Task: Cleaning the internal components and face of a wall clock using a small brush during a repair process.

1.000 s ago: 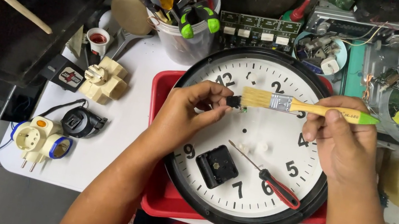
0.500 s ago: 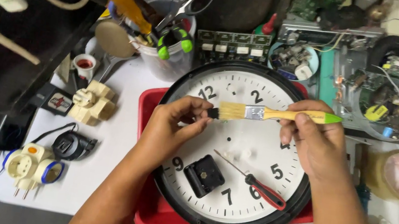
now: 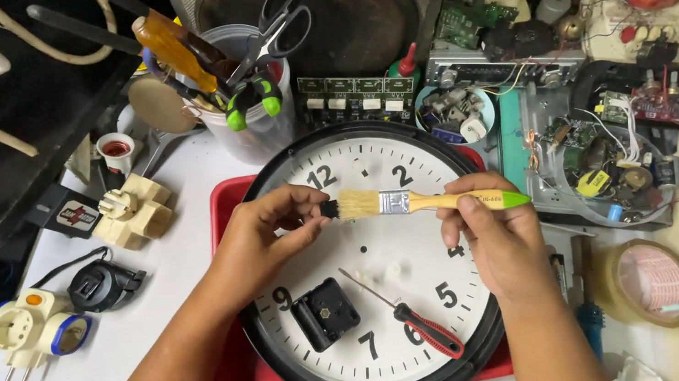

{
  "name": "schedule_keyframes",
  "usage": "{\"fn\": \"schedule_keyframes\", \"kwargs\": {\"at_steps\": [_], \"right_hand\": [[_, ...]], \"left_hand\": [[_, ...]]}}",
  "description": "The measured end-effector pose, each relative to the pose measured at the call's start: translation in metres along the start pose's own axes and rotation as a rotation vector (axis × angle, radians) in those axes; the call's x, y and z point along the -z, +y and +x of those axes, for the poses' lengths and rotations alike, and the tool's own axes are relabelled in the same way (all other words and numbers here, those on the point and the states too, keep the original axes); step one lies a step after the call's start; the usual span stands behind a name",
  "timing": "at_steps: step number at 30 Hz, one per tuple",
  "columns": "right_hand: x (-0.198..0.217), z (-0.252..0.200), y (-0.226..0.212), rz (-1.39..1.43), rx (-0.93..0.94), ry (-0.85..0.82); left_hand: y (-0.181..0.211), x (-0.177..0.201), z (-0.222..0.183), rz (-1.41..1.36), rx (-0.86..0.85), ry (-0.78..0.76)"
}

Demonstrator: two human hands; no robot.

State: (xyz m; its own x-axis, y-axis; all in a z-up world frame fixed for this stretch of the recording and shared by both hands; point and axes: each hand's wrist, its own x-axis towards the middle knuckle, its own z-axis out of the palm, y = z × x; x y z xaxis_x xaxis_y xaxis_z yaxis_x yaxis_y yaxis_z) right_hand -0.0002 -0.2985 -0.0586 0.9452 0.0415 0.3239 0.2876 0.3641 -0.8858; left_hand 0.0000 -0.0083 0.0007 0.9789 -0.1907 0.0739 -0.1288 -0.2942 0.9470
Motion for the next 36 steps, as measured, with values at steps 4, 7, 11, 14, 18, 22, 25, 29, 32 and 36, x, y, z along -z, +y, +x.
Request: {"fn": "schedule_keyframes", "kwargs": {"at_steps": [4,7,11,14,18,22,25,29,32,36], "right_hand": [[-0.0011,-0.0002,0.0009,-0.01,0.0,0.018],[-0.0024,0.0001,0.0014,0.008,0.012,0.025],[-0.0022,0.0022,0.0046,0.007,0.019,0.017],[-0.0027,0.002,0.0037,0.013,0.029,0.023],[-0.0033,0.0025,0.0037,0.006,0.019,0.016],[-0.0021,0.0009,0.0018,0.015,-0.009,0.01],[-0.0012,0.0003,0.0023,0.034,-0.004,0.027],[-0.0004,0.0013,0.0008,0.019,0.018,0.026],[0.0005,0.0016,0.0038,-0.027,0.023,0.028],[0.0042,0.0008,0.0027,-0.001,0.045,0.02]], "left_hand": [[-0.0004,0.0001,0.0004,0.01,-0.001,-0.017],[-0.0004,-0.0013,0.0013,0.02,0.014,-0.001],[0.0,-0.0008,0.0004,0.049,0.018,-0.003],[-0.001,-0.003,0.0016,0.058,0.04,0.004],[-0.0051,-0.0028,0.0012,0.049,0.03,0.012],[-0.001,-0.0023,0.0003,0.038,0.033,0.024],[-0.0027,-0.0015,-0.0017,0.019,0.017,0.023],[-0.0018,-0.0015,0.0017,-0.002,-0.009,0.011],[-0.0019,0.0006,-0.0002,-0.006,-0.01,0.009],[0.0004,0.0014,-0.0003,0.001,-0.021,0.001]]}}
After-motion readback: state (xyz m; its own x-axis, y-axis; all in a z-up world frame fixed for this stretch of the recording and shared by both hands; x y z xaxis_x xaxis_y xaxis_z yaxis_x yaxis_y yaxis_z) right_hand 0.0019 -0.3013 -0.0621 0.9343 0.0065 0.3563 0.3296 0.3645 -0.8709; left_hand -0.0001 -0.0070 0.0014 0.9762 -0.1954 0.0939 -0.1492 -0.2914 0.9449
